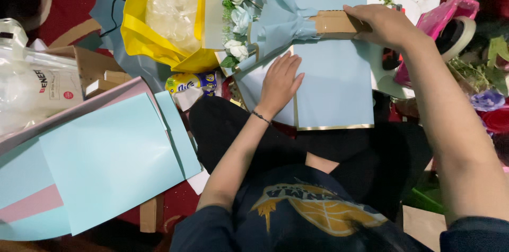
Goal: The person prepares floral wrapping paper, arranges a pre-assembled bouquet onto the paper, and folds the paper around the base of the bouquet.
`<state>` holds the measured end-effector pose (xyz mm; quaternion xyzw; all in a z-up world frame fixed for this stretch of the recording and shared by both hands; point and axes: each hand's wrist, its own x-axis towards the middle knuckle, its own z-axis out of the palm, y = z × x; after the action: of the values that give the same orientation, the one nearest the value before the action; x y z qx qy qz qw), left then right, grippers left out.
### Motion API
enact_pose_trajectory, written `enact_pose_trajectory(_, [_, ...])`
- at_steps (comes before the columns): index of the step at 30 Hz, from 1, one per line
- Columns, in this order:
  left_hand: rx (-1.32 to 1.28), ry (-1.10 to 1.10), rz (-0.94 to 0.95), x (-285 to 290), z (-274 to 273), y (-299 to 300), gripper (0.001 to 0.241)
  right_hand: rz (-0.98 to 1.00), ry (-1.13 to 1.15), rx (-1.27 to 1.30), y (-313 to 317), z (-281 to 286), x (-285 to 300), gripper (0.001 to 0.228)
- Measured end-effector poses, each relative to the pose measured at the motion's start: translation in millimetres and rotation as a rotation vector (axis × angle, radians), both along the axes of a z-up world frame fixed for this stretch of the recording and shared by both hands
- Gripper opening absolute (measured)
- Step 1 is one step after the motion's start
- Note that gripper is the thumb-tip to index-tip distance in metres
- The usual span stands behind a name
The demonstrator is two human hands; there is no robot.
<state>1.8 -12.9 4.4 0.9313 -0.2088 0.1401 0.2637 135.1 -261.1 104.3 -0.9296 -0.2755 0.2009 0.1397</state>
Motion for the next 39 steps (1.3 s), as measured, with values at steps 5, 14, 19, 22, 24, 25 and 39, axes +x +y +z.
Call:
enact_pose_trajectory(5, [0.072,-0.137,0.029,10.0,-10.5,-15.5,0.037,-0.057,0.027,-0.032,8.1,5.9,-6.4,0.065])
enact_pose_trajectory(14, [-0.015,0.012,0.082,14.2,-37.4,-19.6,0.035,-0.079,-0.058,0.161,6.0,11.0,-18.5,0.064])
enact_pose_trajectory(19, [-0.087,-0.142,0.055,12.8,-25.9,-15.7,0.021,-0.126,-0.095,0.100,58.8,49.8,-46.3,0.065])
enact_pose_trajectory(22, [-0.183,-0.140,0.021,14.7,-16.7,-5.9,0.025,-0.156,-0.210,0.129,86.0,45.3,-63.4,0.061])
enact_pose_trajectory(24, [-0.265,-0.212,0.120,11.4,-7.6,4.8,0.025,-0.229,-0.253,0.135,92.6,17.9,-66.4,0.065])
enact_pose_trajectory(25, [-0.348,-0.281,0.223,9.1,-2.9,9.0,0.026,-0.299,-0.292,0.141,94.8,4.3,-68.5,0.069])
enact_pose_trajectory(39, [-1.265,0.390,0.578,7.8,62.6,53.7,0.081,-0.313,-0.380,0.391,104.9,-28.9,-114.2,0.060])
